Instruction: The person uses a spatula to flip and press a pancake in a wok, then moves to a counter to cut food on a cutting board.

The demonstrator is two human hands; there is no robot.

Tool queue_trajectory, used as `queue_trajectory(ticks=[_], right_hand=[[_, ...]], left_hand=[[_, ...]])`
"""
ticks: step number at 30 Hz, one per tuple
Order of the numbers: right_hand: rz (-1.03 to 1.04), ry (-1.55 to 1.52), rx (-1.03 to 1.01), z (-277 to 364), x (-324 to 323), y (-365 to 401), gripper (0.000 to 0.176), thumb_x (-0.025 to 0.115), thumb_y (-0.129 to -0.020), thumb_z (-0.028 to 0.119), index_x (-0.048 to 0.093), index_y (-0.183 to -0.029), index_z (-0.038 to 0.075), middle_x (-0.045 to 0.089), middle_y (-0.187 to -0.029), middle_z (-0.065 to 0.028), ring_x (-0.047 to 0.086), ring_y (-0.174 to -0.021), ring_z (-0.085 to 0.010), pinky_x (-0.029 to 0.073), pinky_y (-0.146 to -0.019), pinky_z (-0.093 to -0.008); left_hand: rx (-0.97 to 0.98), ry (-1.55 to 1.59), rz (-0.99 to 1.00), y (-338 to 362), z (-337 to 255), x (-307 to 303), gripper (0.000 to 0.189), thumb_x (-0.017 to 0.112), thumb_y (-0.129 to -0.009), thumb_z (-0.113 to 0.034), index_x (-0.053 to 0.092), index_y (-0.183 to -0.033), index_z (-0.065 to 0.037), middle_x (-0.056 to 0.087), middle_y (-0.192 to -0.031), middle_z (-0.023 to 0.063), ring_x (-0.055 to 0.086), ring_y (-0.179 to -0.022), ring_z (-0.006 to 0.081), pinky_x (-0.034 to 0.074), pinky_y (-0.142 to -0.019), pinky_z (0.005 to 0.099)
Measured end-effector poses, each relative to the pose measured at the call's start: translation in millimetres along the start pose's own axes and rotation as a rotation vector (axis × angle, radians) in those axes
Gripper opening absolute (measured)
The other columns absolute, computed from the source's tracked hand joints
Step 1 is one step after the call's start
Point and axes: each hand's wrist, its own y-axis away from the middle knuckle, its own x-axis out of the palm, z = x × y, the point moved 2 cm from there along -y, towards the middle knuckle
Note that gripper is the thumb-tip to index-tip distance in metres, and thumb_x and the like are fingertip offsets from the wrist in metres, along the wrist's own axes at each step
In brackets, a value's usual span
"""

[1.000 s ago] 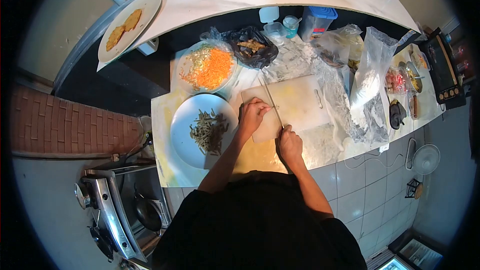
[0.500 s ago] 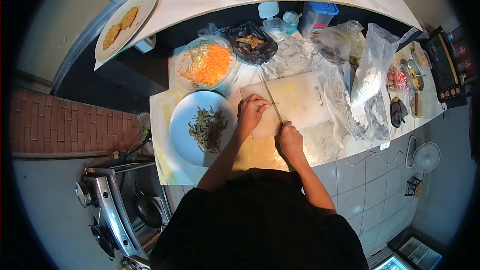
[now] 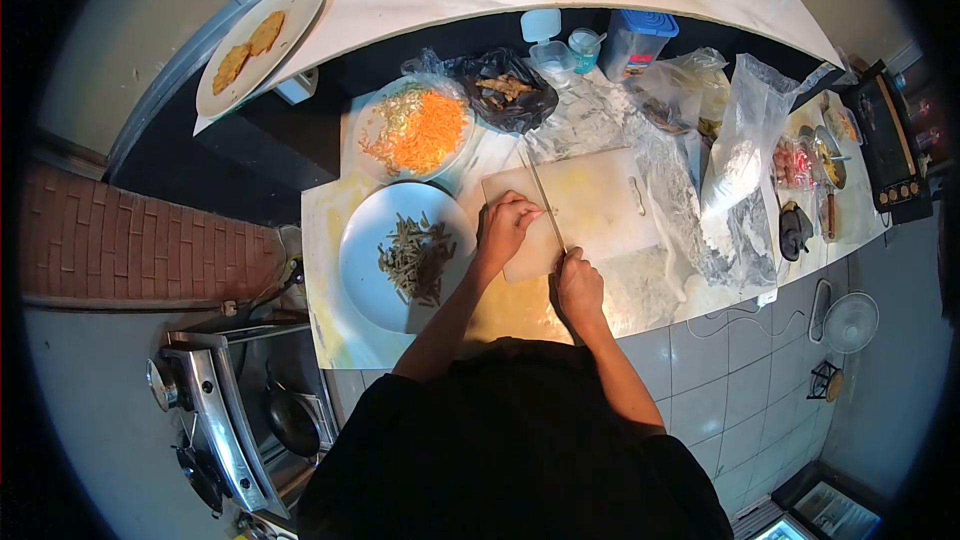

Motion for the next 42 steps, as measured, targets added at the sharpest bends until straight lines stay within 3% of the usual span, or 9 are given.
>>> queue_trajectory(ticks=[15,25,42], right_hand=[[-0.029,0.025,-0.005,3.8,-4.3,-4.7,0.012,0.055,-0.083,0.008,0.051,-0.078,-0.002,0.064,-0.066,-0.0182,0.067,-0.06,-0.03,0.055,-0.052,-0.0355],[0.026,0.0,0.005,-1.0,-1.4,-5.3,0.009,0.054,-0.081,0.005,0.05,-0.083,-0.003,0.065,-0.069,-0.0197,0.068,-0.064,-0.0324,0.055,-0.056,-0.0373],[-0.034,-0.03,0.006,0.9,-6.5,0.1,0.017,0.055,-0.086,0.014,0.05,-0.081,-0.002,0.062,-0.063,-0.02,0.066,-0.059,-0.0335,0.054,-0.053,-0.0397]], left_hand=[[-0.058,-0.02,0.046,-1.2,-6.4,-2.6,0.01,0.07,-0.078,-0.01,0.071,-0.086,-0.003,0.065,-0.086,0.0112,0.064,-0.077,0.0276,0.05,-0.07,0.0355],[-0.018,0.047,0.136,-0.4,-10.3,-10.0,0.012,0.071,-0.078,-0.009,0.071,-0.089,-0.004,0.065,-0.087,0.0118,0.063,-0.084,0.0274,0.049,-0.076,0.035],[-0.031,0.04,0.129,-0.8,-3.7,-9.8,0.011,0.071,-0.076,-0.007,0.071,-0.086,-0.003,0.064,-0.086,0.0118,0.064,-0.082,0.0275,0.049,-0.075,0.0349]])
